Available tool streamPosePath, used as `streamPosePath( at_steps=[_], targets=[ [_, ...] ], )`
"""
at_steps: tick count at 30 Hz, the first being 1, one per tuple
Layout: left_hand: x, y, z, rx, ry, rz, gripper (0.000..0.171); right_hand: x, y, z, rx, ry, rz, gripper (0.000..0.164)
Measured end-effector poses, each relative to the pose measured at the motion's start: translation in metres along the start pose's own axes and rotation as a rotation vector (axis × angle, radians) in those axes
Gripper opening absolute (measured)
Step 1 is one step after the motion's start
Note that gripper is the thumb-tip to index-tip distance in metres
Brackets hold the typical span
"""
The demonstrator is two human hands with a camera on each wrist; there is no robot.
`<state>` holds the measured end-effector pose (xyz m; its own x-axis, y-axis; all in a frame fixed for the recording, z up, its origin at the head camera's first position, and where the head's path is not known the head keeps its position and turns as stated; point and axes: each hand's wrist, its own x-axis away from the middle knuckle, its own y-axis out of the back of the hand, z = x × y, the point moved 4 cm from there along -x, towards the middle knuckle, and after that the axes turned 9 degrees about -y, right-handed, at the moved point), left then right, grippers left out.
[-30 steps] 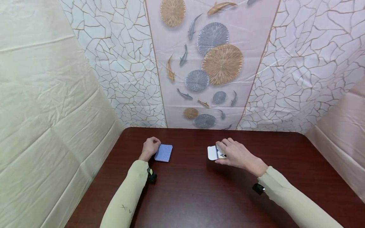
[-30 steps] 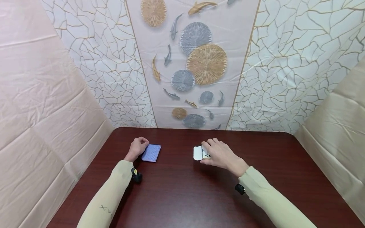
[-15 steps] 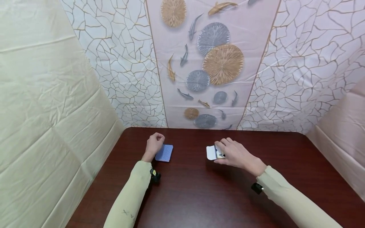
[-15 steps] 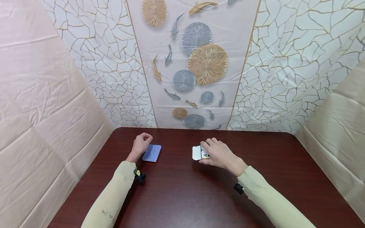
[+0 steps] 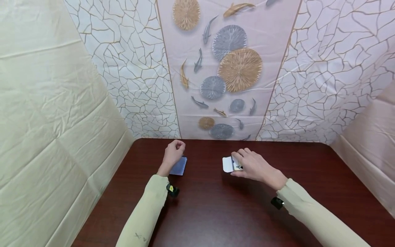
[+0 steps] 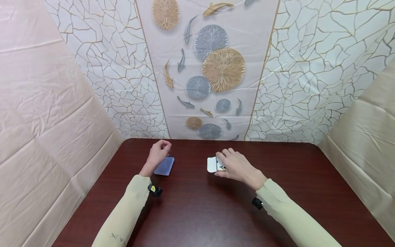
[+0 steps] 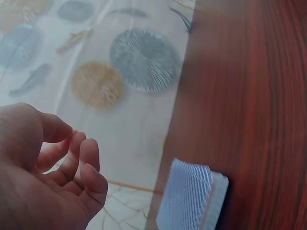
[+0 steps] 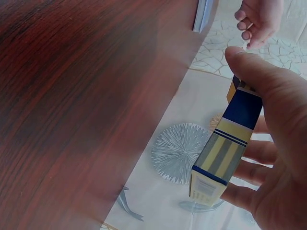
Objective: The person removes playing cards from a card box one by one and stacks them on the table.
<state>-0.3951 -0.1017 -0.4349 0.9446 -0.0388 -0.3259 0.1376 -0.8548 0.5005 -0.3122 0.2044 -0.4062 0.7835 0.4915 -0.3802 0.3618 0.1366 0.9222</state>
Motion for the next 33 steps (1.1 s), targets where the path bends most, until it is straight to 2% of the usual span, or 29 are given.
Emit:
streamPosePath(
  at_steps=[11,15,23,30,33],
  targets=[
    [0.011,-0.010,-0.035,0.132,-0.018,0.076,0.021,-0.003,-0.001,0.002,0.000,-0.006,0.015,0.073],
    [0.013,-0.012,-0.044,0.151,-0.029,0.103,0.020,-0.004,-0.002,0.003,0.000,-0.005,0.014,0.073],
    [0.021,-0.019,-0.057,0.167,-0.058,0.161,0.021,-0.005,-0.002,0.004,-0.001,-0.002,0.012,0.074],
    [0.027,-0.030,-0.069,0.266,-0.048,0.199,0.019,-0.006,-0.002,0.005,0.004,0.007,0.006,0.073],
    [0.028,-0.036,-0.072,0.278,-0.049,0.207,0.020,-0.007,-0.002,0.006,0.001,0.010,0.006,0.074]
  ],
)
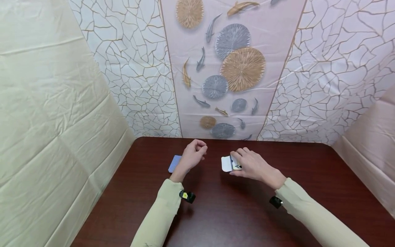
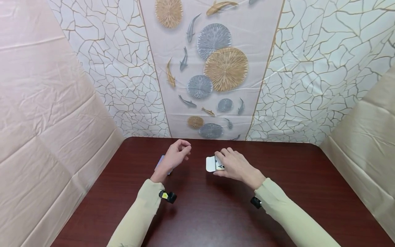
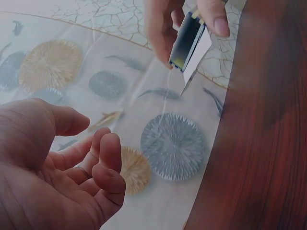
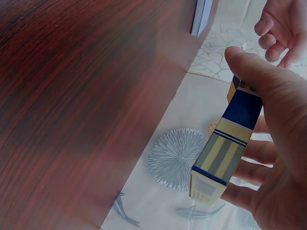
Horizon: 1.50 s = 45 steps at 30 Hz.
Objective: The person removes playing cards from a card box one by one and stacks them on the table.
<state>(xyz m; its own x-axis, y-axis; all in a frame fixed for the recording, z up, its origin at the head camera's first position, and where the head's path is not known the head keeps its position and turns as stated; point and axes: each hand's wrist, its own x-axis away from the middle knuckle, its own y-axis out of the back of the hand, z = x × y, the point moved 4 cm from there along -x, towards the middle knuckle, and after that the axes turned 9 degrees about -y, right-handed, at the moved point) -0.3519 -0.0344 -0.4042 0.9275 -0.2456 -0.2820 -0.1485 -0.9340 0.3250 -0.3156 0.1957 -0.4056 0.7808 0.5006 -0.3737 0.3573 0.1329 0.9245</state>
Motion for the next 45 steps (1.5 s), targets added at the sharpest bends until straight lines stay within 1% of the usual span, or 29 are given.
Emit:
streamPosePath(
  at_steps=[4,10,17,23,26,34,39,45],
  targets=[
    [0.001,-0.008,-0.002,-0.014,-0.002,0.017,0.020,0.000,0.000,0.001,-0.001,0.003,-0.002,0.074],
    [0.003,-0.020,-0.005,-0.007,0.007,0.045,0.019,-0.001,0.000,0.002,-0.005,0.004,-0.001,0.074],
    [0.007,-0.037,-0.011,0.030,0.020,0.095,0.023,-0.004,0.001,0.005,-0.025,-0.014,0.017,0.073],
    [0.008,-0.046,-0.010,0.056,0.014,0.083,0.020,-0.006,0.003,0.006,-0.027,-0.009,0.006,0.073],
    [0.008,-0.051,-0.007,0.066,0.011,0.084,0.019,-0.005,0.002,0.007,-0.025,-0.008,0.003,0.073],
    [0.010,-0.065,0.003,0.039,0.027,0.081,0.016,-0.002,-0.001,0.008,-0.019,0.004,-0.002,0.073],
    [0.011,-0.070,0.003,0.010,0.039,0.075,0.017,-0.002,0.000,0.008,-0.019,0.004,-0.008,0.073],
    [0.011,-0.076,0.005,-0.088,0.065,0.075,0.015,-0.002,0.002,0.009,-0.012,0.015,-0.006,0.073]
  ],
)
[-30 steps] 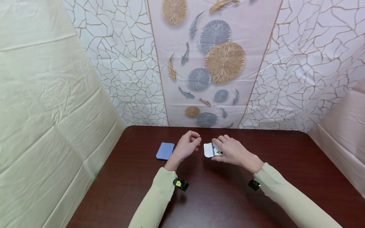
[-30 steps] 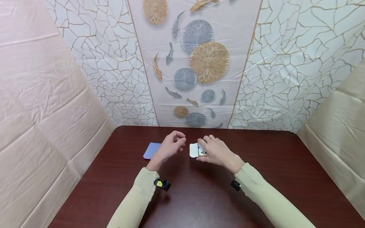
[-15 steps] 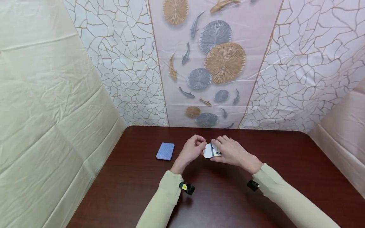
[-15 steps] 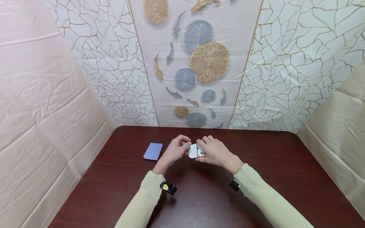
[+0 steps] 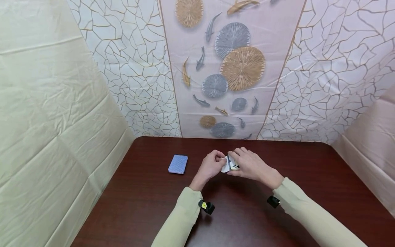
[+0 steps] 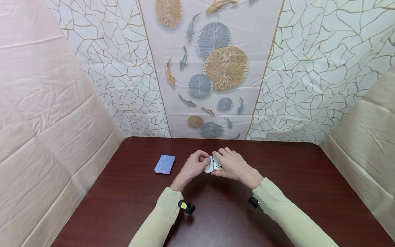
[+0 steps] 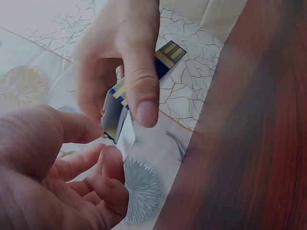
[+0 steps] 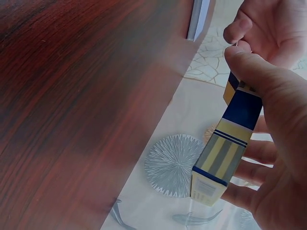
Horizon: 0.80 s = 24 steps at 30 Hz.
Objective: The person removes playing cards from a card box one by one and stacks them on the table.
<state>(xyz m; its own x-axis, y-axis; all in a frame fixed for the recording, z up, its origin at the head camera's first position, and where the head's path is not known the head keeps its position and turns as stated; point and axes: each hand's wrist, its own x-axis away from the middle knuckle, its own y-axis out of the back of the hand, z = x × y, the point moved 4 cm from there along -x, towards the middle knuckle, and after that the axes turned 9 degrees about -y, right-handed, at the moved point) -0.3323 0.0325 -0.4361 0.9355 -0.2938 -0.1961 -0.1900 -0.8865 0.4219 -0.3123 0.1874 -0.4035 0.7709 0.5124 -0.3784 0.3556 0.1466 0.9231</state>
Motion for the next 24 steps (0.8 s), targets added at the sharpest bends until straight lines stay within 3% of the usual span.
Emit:
streamPosePath(
  at_steps=[5,10,18,24],
  targets=[
    [0.0028,-0.0027,-0.0019,-0.067,0.018,0.010,0.016,-0.0003,0.0004,0.0006,-0.001,0.000,0.001,0.072],
    [0.0066,-0.0032,-0.0027,-0.062,0.040,0.047,0.020,-0.0005,0.0003,0.0033,-0.014,0.002,-0.001,0.071],
    [0.0059,-0.0025,0.0033,-0.078,0.059,0.041,0.018,-0.0025,0.0012,0.0088,-0.011,0.019,-0.015,0.072],
    [0.0054,-0.0025,0.0024,-0.037,0.090,0.049,0.017,-0.0038,0.0029,0.0088,-0.003,0.012,-0.013,0.071]
  ],
)
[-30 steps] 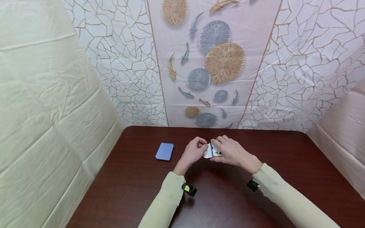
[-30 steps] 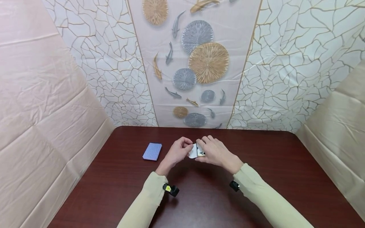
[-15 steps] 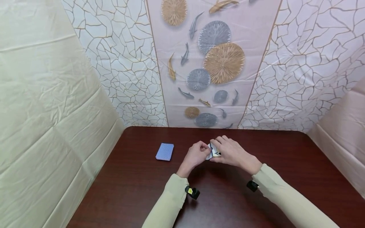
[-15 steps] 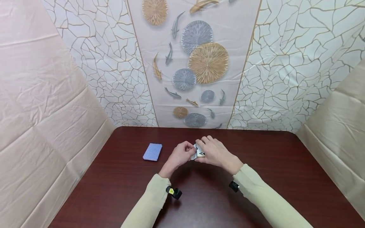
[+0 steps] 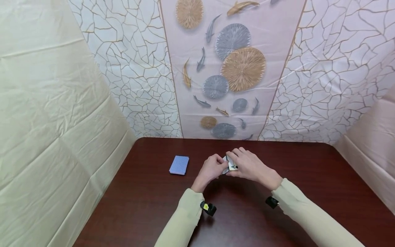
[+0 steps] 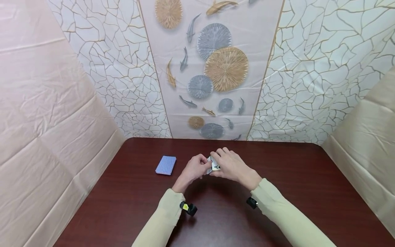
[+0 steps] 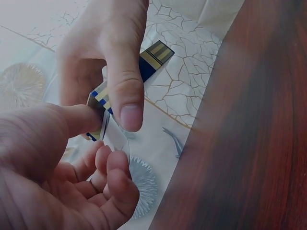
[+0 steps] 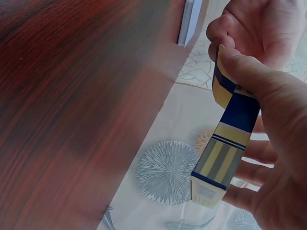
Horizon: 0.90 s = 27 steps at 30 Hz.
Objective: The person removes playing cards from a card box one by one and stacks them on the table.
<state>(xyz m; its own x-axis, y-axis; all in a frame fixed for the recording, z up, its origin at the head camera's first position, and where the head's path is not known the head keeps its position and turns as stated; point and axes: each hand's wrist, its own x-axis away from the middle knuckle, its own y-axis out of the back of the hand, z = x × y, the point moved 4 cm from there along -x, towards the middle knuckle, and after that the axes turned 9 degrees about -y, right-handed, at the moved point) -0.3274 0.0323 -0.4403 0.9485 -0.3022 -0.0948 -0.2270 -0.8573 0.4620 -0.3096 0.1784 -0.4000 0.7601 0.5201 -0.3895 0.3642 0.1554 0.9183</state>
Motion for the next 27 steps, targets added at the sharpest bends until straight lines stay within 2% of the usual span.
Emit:
streamPosePath(
  at_steps=[8,12,20,27],
  targets=[
    [0.0004,-0.0048,0.0013,-0.011,0.002,0.051,0.021,0.0016,0.0014,-0.0009,-0.003,-0.009,0.005,0.072],
    [0.0016,-0.0067,0.0018,-0.013,0.025,0.069,0.021,0.0014,0.0005,-0.0003,0.001,-0.013,0.023,0.073],
    [0.0024,-0.0067,0.0009,-0.005,0.056,0.077,0.022,0.0007,0.0030,0.0024,0.023,0.012,-0.003,0.073],
    [0.0011,-0.0071,-0.0004,0.002,0.040,0.085,0.024,0.0024,0.0033,0.0010,0.020,0.004,0.003,0.073]
  ],
)
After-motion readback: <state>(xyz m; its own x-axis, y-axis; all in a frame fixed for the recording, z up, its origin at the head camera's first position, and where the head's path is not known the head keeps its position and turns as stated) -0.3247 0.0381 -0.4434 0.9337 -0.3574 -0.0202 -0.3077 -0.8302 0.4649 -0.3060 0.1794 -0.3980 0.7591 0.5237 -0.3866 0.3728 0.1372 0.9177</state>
